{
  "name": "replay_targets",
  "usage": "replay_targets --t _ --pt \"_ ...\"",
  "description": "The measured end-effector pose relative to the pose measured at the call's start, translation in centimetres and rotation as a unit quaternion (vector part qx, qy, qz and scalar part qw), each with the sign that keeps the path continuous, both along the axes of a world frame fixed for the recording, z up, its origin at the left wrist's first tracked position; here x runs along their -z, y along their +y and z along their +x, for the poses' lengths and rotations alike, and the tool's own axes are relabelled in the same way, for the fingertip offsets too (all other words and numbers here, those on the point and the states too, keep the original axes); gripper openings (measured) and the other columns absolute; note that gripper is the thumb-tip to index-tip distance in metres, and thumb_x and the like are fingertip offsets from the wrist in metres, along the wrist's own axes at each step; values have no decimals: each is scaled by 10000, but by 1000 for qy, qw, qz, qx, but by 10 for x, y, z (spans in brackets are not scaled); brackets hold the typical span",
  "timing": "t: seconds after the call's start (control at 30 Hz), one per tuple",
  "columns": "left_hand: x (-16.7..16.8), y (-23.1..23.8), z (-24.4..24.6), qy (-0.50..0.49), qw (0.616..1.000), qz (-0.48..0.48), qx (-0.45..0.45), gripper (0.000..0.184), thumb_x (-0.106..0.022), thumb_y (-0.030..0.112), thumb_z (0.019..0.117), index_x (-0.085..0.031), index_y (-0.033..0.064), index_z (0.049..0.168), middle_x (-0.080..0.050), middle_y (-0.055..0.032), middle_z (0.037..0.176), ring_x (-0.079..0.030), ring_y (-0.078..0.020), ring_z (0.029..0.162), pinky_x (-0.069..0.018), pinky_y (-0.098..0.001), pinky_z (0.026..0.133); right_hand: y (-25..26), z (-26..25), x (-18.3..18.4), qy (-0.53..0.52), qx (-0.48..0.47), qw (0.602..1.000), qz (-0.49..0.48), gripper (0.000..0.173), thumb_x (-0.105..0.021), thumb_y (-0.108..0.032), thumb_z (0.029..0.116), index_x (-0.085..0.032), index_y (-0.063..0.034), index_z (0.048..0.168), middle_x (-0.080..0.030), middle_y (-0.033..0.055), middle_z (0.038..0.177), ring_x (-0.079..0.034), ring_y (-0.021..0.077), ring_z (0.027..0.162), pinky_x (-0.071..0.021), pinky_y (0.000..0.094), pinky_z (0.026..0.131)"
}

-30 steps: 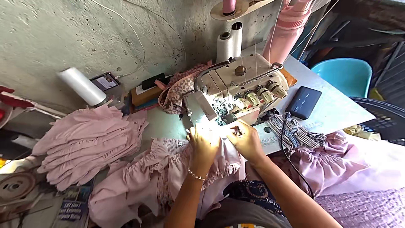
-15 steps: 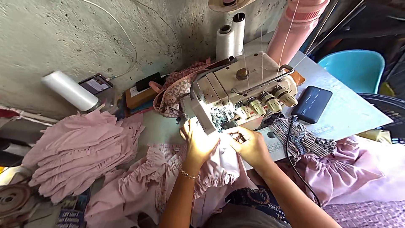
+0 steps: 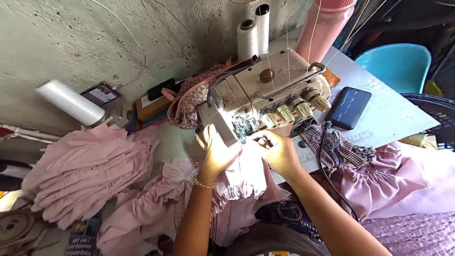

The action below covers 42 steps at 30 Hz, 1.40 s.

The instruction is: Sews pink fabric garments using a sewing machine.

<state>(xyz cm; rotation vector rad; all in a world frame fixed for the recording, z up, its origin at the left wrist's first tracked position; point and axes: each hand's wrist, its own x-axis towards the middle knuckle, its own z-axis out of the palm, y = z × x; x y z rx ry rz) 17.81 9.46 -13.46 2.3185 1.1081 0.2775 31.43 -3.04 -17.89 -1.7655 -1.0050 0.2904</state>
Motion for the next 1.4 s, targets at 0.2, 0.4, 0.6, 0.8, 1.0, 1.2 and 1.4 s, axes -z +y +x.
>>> replay_targets --t 0.2,0.4,0.6,0.8,1.0,1.2,1.4 --pt "-2 -3 1 7 1000 1 2 868 -732 445 823 -440 -42 1480 -373 -240 1576 -167 -367 1551 130 -685 1171 -1 0 -4 14 -12 1000 -22 189 -664 -276 926 -738 -104 949 -634 -10 723 -559 96 637 -470 345 613" --pt "-2 -11 -4 38 999 -9 22 850 -657 496 873 -455 -70 1474 -311 -259 1623 -82 -368 1578 177 -666 1162 -13 -9 -5 10 -11 1000 -15 205 -604 -226 927 -754 -94 975 -678 -14 752 -563 50 623 -464 271 596" --pt "-8 -5 1 39 999 -23 12 837 -686 454 881 -439 -85 1472 -317 -264 1611 -99 -361 1574 162 -654 1174 -6 -8 -8 -40 -10 999 -5 256 -605 -221 964 -796 -85 1067 -760 76 900 -707 186 771 -559 410 694" --pt "-3 -2 1 34 999 -8 4 846 -678 469 878 -424 -54 1492 -318 -245 1617 -127 -344 1572 150 -676 1172 -5 -6 -10 -39 -11 998 -42 272 -614 -261 969 -793 -82 1070 -749 102 857 -702 255 761 -539 505 682" --pt "1 -1 2 28 1000 4 -5 894 -712 469 853 -397 -50 1509 -324 -247 1611 -159 -348 1564 133 -683 1175 -2 -3 -9 -36 6 998 -58 255 -645 -291 955 -776 -72 962 -682 75 750 -636 219 690 -496 462 630" --pt "-1 -1 5 43 999 -4 -5 849 -711 464 867 -425 -30 1496 -322 -226 1619 -133 -335 1572 145 -669 1178 0 -4 -10 -54 28 996 -65 227 -678 -266 923 -738 -55 865 -644 83 687 -621 239 647 -468 473 582" --pt "-3 1 4 45 999 -4 2 832 -719 441 878 -428 -34 1496 -313 -222 1628 -106 -339 1577 136 -660 1183 2 -8 -11 -76 40 994 -61 255 -662 -264 937 -723 -28 861 -647 113 691 -638 286 655 -472 499 580"
